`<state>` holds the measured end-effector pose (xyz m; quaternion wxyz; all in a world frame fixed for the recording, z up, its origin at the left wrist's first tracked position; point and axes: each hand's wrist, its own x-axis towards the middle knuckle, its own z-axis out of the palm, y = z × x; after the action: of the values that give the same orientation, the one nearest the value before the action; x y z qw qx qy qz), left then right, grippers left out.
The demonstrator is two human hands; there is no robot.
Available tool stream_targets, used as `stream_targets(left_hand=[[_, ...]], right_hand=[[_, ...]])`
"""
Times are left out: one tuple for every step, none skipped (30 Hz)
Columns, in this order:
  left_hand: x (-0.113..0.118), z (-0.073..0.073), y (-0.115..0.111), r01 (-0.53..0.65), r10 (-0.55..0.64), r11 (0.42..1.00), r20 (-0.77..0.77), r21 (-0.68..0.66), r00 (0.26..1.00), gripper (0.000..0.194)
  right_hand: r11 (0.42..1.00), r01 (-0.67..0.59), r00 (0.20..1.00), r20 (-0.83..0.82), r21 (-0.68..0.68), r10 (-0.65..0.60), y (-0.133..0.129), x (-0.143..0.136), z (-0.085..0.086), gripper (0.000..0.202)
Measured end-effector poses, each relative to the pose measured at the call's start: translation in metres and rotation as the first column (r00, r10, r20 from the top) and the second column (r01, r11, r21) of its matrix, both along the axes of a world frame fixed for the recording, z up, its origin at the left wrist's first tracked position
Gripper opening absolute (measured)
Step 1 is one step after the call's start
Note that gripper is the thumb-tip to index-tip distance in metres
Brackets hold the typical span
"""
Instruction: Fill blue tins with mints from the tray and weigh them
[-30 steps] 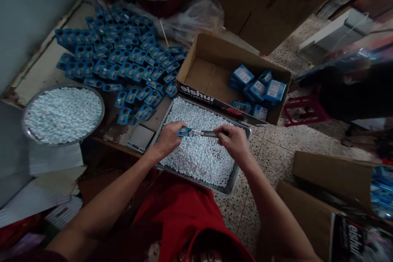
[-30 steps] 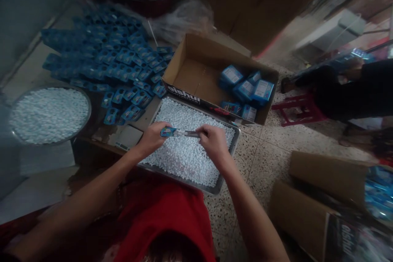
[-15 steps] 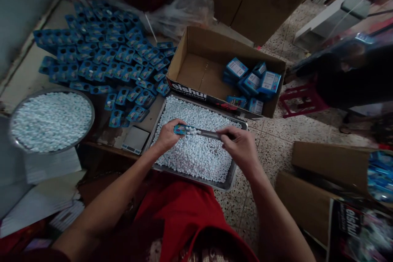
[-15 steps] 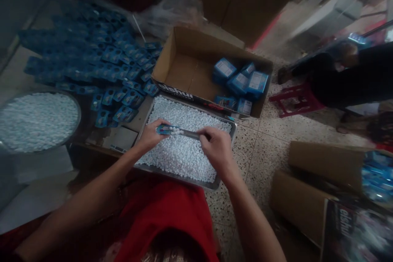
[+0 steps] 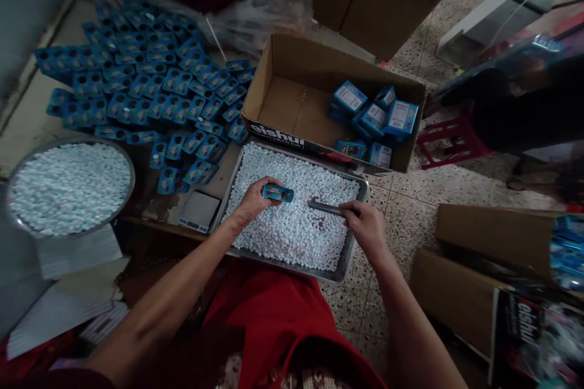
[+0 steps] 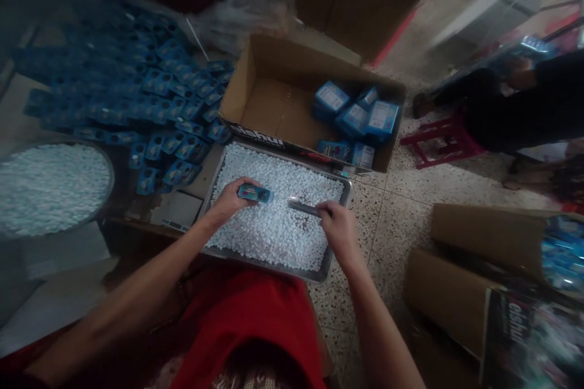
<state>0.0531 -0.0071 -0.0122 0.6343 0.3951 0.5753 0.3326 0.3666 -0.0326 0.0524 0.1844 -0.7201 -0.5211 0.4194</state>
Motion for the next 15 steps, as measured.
stream_targets(left_hand=[[-0.001,0.001,0.000,-0.015,0.015,1.000,0.051,0.000,0.999,0.046],[-0.002,0.001,-0.001,-0.026,0.026,1.000,0.098,0.002,0.995,0.046],[-0.004,0.003,-0.002,-0.031,0.030,1.000,0.138,0.003,0.990,0.045],[-0.006,0.004,-0.003,-0.027,0.026,1.000,0.172,0.000,0.985,0.044],[-0.008,0.005,-0.005,-0.020,0.020,1.000,0.200,-0.003,0.980,0.043],[-0.010,0.006,-0.007,-0.017,0.017,1.000,0.224,-0.004,0.974,0.043],[-0.012,0.007,-0.008,-0.017,0.017,1.000,0.246,-0.004,0.969,0.043],[-0.013,0.007,-0.010,-0.017,0.018,1.000,0.262,-0.004,0.965,0.044],[-0.015,0.008,-0.011,-0.011,0.012,1.000,0.265,-0.008,0.964,0.044],[-0.017,0.009,-0.012,-0.001,0.004,1.000,0.247,-0.012,0.969,0.044],[-0.020,0.009,-0.013,0.003,0.000,1.000,0.209,-0.013,0.978,0.043],[-0.024,0.010,-0.013,-0.005,0.006,1.000,0.154,-0.006,0.988,0.042],[-0.028,0.011,-0.014,-0.021,0.021,1.000,0.085,0.009,0.996,0.041],[-0.033,0.013,-0.014,-0.043,0.043,0.998,0.005,0.035,0.999,0.040],[-0.038,0.014,-0.014,-0.059,0.064,0.996,-0.077,0.065,0.995,0.040]], right_hand=[[1.000,0.014,0.999,0.042,-0.008,-0.013,-0.003,0.012,-0.015,0.022],[0.998,0.052,0.997,0.050,-0.026,-0.050,-0.007,0.024,-0.030,0.022],[0.993,0.106,0.994,0.029,-0.050,-0.105,-0.011,0.034,-0.046,0.022],[0.984,0.162,0.987,-0.011,-0.077,-0.163,-0.015,0.040,-0.061,0.022],[0.973,0.205,0.976,-0.058,-0.102,-0.212,-0.018,0.041,-0.076,0.022],[0.965,0.229,0.965,-0.104,-0.125,-0.243,-0.021,0.037,-0.089,0.022],[0.961,0.235,0.955,-0.148,-0.147,-0.256,-0.023,0.026,-0.102,0.022],[0.960,0.225,0.948,-0.190,-0.166,-0.255,-0.024,0.011,-0.113,0.022],[0.960,0.206,0.940,-0.236,-0.189,-0.248,-0.025,-0.007,-0.122,0.023],[0.959,0.187,0.927,-0.285,-0.214,-0.244,-0.024,-0.027,-0.129,0.024],[0.957,0.169,0.911,-0.332,-0.236,-0.243,-0.023,-0.046,-0.135,0.024],[0.955,0.154,0.896,-0.371,-0.253,-0.243,-0.022,-0.062,-0.138,0.024],[0.954,0.144,0.883,-0.401,-0.262,-0.244,-0.020,-0.074,-0.139,0.024],[0.953,0.139,0.872,-0.424,-0.268,-0.247,-0.018,-0.079,-0.139,0.025],[0.952,0.138,0.860,-0.444,-0.273,-0.252,-0.017,-0.080,-0.136,0.026]])
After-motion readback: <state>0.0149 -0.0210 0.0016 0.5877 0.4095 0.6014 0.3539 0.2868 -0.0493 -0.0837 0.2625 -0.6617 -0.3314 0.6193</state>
